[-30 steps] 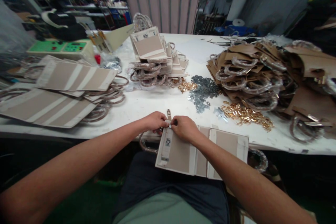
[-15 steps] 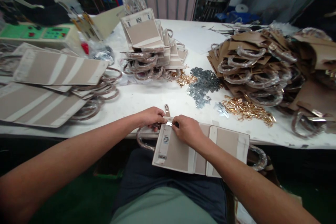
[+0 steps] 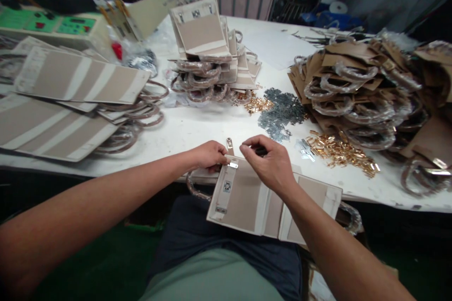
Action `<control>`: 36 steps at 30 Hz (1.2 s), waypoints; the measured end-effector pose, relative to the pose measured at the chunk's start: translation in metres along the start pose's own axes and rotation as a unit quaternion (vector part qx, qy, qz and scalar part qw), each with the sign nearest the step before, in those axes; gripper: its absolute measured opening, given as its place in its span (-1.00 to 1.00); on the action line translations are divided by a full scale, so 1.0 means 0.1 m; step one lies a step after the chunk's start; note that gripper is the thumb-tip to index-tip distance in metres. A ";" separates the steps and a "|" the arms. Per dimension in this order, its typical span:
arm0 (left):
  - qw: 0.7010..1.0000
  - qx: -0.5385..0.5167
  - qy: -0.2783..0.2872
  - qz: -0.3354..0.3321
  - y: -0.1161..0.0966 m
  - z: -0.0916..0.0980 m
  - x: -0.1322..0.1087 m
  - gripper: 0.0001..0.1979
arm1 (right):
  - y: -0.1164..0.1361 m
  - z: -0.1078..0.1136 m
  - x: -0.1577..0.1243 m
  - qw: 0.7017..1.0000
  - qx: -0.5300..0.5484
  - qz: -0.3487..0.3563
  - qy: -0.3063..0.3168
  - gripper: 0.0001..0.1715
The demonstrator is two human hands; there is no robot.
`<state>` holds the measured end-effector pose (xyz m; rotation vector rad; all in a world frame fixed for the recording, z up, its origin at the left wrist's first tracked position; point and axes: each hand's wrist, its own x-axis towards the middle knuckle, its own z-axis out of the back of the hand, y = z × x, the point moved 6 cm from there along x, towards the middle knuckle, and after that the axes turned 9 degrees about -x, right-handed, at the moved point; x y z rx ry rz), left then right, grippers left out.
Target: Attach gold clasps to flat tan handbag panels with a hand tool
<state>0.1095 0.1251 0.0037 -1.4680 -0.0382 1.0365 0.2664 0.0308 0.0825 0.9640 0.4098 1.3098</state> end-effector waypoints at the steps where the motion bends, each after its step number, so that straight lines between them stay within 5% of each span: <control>1: 1.000 0.001 -0.002 0.006 -0.01 0.00 0.00 -0.84 | 0.05 0.06 -0.01 0.997 0.051 0.005 -0.053 -0.81; 3: 1.000 0.004 -0.010 0.015 -0.02 -0.01 0.00 -0.87 | 0.06 0.07 -0.07 0.984 0.135 0.009 -0.115 -0.74; 9: 0.998 -0.011 -0.042 0.038 0.06 -0.07 -0.04 -0.88 | -0.27 -0.18 -0.19 0.960 0.257 -0.044 -0.102 -0.54; 15: 0.997 -0.028 -0.039 0.060 0.10 -0.05 -0.04 -0.90 | -0.18 -0.12 -0.05 0.888 0.440 -0.043 -0.125 -0.43; 25: 0.997 -0.048 -0.008 0.068 0.15 -0.03 0.03 -0.86 | -0.23 -0.31 0.08 0.860 0.491 -0.065 -0.122 -0.42; 28: 0.997 -0.056 -0.004 0.055 0.14 -0.05 0.03 -0.83 | -0.20 -0.38 0.12 0.867 0.484 -0.065 -0.096 -0.44; 33: 0.998 -0.054 -0.022 0.020 0.10 -0.05 -0.01 -0.79 | 0.01 -0.55 0.22 0.952 0.303 -0.039 0.001 -0.45; 36: 0.998 -0.051 -0.037 0.006 0.13 -0.03 -0.01 -0.79 | 0.15 -0.61 0.28 0.974 0.218 -0.017 0.053 -0.44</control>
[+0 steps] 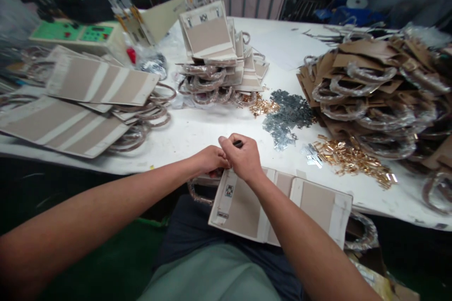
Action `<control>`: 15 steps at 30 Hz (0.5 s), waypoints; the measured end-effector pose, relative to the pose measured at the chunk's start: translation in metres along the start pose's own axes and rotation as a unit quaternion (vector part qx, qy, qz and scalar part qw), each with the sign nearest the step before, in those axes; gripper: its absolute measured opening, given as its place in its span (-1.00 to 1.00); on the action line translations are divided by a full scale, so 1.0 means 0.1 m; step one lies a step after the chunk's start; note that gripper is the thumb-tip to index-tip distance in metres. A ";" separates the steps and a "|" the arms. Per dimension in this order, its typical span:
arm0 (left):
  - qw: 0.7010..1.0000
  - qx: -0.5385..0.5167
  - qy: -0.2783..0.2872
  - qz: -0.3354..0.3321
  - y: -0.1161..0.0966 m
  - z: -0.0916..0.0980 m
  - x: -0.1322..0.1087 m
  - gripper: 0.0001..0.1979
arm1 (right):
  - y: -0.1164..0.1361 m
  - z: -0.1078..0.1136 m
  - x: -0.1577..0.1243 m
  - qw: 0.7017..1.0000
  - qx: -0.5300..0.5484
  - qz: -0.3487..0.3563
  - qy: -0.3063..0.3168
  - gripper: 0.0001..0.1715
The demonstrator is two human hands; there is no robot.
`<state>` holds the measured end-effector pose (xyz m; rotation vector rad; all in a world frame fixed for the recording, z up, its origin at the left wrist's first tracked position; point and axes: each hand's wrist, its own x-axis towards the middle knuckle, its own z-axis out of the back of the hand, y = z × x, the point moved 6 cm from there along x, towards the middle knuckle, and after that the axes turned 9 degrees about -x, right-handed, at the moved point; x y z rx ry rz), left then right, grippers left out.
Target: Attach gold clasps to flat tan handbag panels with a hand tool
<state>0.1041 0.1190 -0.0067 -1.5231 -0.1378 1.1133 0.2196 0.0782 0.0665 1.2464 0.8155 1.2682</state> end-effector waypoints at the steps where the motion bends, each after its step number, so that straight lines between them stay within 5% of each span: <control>1: 1.000 0.000 -0.001 -0.005 0.01 0.00 0.00 -0.80 | 0.03 -0.01 0.02 1.000 -0.002 0.003 0.005 -0.43; 15: 0.996 0.025 -0.007 -0.083 0.10 0.00 0.10 -0.84 | 0.17 -0.22 -0.03 0.991 -0.107 0.050 0.056 -0.47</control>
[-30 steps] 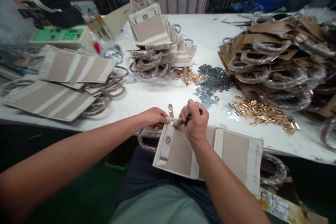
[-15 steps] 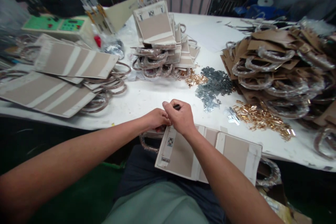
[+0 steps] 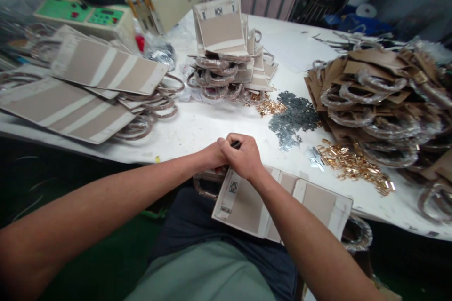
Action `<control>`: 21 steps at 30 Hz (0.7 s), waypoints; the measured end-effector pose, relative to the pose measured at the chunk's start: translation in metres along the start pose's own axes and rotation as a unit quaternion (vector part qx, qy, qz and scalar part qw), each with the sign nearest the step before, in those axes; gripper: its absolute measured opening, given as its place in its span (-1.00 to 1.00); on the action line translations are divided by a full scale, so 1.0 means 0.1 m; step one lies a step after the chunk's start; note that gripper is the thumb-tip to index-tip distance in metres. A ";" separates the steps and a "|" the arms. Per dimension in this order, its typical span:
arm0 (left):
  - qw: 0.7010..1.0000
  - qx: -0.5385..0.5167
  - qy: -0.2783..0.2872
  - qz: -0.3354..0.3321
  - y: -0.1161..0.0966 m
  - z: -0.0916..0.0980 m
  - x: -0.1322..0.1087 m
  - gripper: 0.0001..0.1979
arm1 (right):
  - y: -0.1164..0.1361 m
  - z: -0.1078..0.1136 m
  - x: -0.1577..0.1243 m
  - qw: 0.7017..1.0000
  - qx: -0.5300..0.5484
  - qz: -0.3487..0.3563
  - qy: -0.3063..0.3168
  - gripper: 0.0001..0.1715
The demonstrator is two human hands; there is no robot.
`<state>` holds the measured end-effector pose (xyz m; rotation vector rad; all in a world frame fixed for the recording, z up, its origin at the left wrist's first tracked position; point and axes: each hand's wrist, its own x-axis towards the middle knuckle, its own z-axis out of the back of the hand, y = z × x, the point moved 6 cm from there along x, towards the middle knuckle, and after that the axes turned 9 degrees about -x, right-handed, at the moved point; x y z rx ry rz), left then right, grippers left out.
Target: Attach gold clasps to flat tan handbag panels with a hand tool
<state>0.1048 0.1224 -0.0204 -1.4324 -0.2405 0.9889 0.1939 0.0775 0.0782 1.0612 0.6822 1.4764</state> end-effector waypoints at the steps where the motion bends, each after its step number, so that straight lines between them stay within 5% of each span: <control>1: 1.000 0.003 0.000 0.003 -0.01 0.01 -0.02 -0.81 | -0.03 0.02 -0.01 1.000 0.013 -0.002 -0.002 -0.47; 9: 0.999 0.026 0.021 0.026 -0.10 0.03 -0.15 -0.76 | 0.12 0.44 -0.13 0.962 0.232 0.057 -0.132 -0.45; 15: 0.999 0.017 0.012 0.039 -0.08 0.04 -0.13 -0.75 | -0.09 0.29 -0.17 0.980 0.161 -0.006 -0.115 -0.42; 21: 0.999 0.012 0.017 0.030 -0.08 0.05 -0.13 -0.74 | -0.15 0.28 -0.17 0.979 0.168 0.014 -0.114 -0.43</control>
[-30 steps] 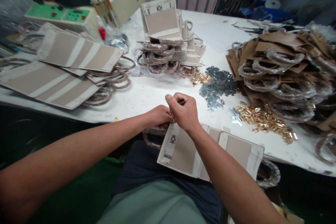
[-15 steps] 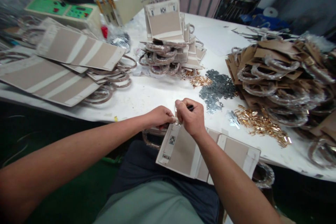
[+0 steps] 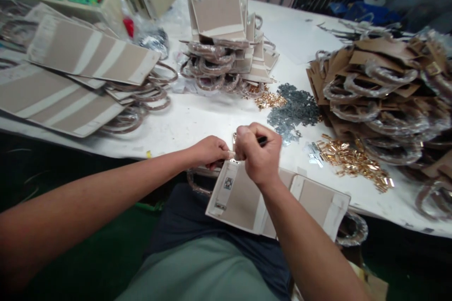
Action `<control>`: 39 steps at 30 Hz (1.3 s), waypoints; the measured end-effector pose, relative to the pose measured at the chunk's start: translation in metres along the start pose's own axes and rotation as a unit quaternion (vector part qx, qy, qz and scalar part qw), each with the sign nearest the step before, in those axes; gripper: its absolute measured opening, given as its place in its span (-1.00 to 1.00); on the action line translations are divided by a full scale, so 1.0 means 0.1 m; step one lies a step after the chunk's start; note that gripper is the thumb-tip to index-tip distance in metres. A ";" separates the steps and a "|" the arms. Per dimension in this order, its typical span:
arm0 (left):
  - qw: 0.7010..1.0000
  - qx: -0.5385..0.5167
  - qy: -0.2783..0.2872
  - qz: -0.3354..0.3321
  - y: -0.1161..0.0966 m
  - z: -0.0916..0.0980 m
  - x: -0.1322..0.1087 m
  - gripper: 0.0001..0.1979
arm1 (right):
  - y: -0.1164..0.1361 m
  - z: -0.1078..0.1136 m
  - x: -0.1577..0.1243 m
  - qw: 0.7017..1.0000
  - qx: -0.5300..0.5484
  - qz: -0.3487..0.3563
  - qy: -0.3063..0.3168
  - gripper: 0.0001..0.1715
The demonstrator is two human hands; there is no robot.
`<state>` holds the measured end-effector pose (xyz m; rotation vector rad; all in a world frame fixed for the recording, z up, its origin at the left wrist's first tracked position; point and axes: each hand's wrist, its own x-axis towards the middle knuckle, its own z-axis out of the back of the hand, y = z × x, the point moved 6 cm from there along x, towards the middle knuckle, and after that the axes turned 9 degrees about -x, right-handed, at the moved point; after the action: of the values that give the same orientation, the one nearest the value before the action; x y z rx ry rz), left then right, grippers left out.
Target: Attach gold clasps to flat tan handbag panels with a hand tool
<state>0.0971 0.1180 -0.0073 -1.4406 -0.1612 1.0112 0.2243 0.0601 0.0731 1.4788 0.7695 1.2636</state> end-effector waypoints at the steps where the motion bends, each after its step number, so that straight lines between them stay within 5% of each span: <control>1: 1.000 -0.004 -0.001 0.001 0.00 0.00 0.00 -0.74 | -0.01 -0.02 0.00 1.000 -0.009 -0.010 0.007 -0.44; 8: 1.000 0.008 0.008 -0.004 0.00 0.01 0.00 -0.75 | 0.18 -0.09 0.06 0.998 0.028 0.043 0.019 -0.45; 13: 1.000 -0.022 -0.011 -0.001 0.03 0.02 0.00 -0.76 | 0.00 -0.14 0.05 0.999 -0.023 -0.022 0.029 -0.47; 17: 0.999 -0.035 -0.006 -0.011 0.09 0.02 0.03 -0.79 | 0.01 -0.11 -0.01 1.000 0.005 0.012 0.018 -0.46; 22: 0.999 -0.029 -0.018 -0.004 0.05 0.01 -0.07 -0.75 | 0.01 -0.10 -0.12 0.993 -0.109 -0.024 0.029 -0.44; 25: 1.000 -0.004 -0.030 -0.008 0.00 0.04 -0.20 -0.79 | -0.02 -0.03 -0.18 0.959 -0.271 -0.020 0.083 -0.43; 31: 0.996 0.032 -0.080 -0.033 -0.07 0.02 -0.50 -0.84 | -0.45 0.63 -0.48 0.883 -0.452 0.005 0.128 -0.51; 35: 0.966 0.153 -0.122 -0.170 -0.41 -0.13 -0.90 -0.82 | -0.46 0.88 -0.66 0.903 -0.390 -0.033 0.176 -0.71; 39: 0.859 0.195 -0.270 -0.389 -0.79 -0.09 -1.63 -0.65 | 0.12 1.05 -0.58 0.940 -0.310 -0.052 0.129 -0.68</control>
<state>0.0425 0.0201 0.1353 -0.5769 -0.8314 0.6742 0.3084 -0.0259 0.0714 0.7633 0.5323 1.4629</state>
